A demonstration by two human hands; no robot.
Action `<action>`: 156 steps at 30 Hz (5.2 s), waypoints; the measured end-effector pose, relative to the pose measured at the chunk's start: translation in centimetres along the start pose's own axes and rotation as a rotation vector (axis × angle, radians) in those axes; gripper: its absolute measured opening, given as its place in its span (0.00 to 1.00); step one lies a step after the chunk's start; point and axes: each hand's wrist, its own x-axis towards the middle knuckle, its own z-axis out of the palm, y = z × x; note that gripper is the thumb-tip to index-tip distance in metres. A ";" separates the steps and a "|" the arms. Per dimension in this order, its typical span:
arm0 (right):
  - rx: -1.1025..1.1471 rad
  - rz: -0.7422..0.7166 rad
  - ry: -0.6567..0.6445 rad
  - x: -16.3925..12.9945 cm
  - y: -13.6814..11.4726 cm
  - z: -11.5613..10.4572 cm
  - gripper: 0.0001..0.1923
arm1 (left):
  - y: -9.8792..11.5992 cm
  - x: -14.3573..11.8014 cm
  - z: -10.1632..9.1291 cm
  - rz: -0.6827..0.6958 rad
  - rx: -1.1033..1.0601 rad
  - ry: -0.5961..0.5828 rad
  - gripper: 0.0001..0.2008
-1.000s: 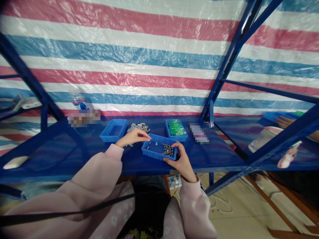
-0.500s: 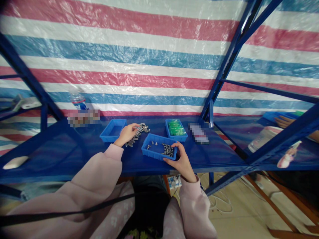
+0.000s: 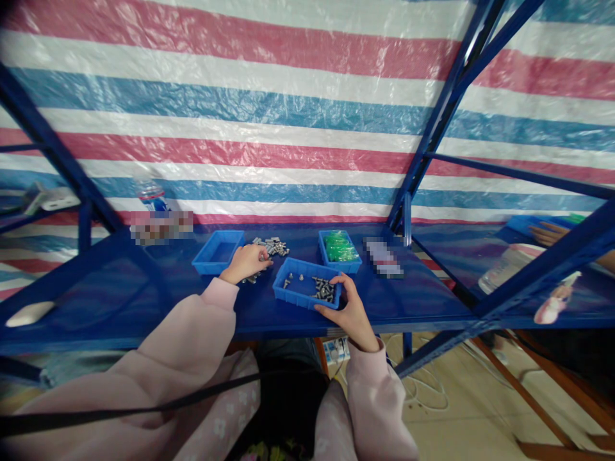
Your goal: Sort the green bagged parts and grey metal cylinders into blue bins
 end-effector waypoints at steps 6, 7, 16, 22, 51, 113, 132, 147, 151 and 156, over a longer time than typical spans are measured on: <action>0.010 -0.006 -0.002 0.0 -0.1 0.0 0.28 | 0.0 -0.1 0.2 0.020 0.067 -0.008 0.08; 0.011 -0.006 -0.002 0.0 -0.1 0.0 0.28 | 0.0 0.0 0.2 0.029 0.076 -0.005 0.08; 0.014 -0.002 0.003 0.0 0.1 0.0 0.28 | -0.1 0.0 0.4 0.064 0.099 -0.009 0.07; 0.015 -0.012 -0.002 0.0 0.0 0.0 0.28 | 0.0 0.0 0.3 0.077 0.038 -0.031 0.06; 0.031 0.009 -0.002 0.0 -0.1 0.1 0.28 | -0.3 0.1 0.7 0.188 0.087 -0.010 0.06; 0.026 0.005 -0.014 0.0 -0.3 0.1 0.28 | -1.0 1.4 1.7 0.168 -0.482 0.274 0.10; 0.028 -0.002 -0.011 0.0 -0.3 0.1 0.28 | -0.9 0.3 0.9 0.177 0.045 0.100 0.06; 0.022 -0.011 -0.034 0.0 0.0 0.0 0.28 | -1.7 0.8 2.4 0.238 0.103 0.075 0.08; -0.022 -0.011 -0.080 0.0 -0.1 -0.1 0.28 | -1.3 0.7 2.0 0.230 0.054 0.065 0.05; -0.110 -0.053 -0.116 0.0 -0.4 0.4 0.26 | -0.3 0.5 0.4 0.196 -0.093 0.283 0.07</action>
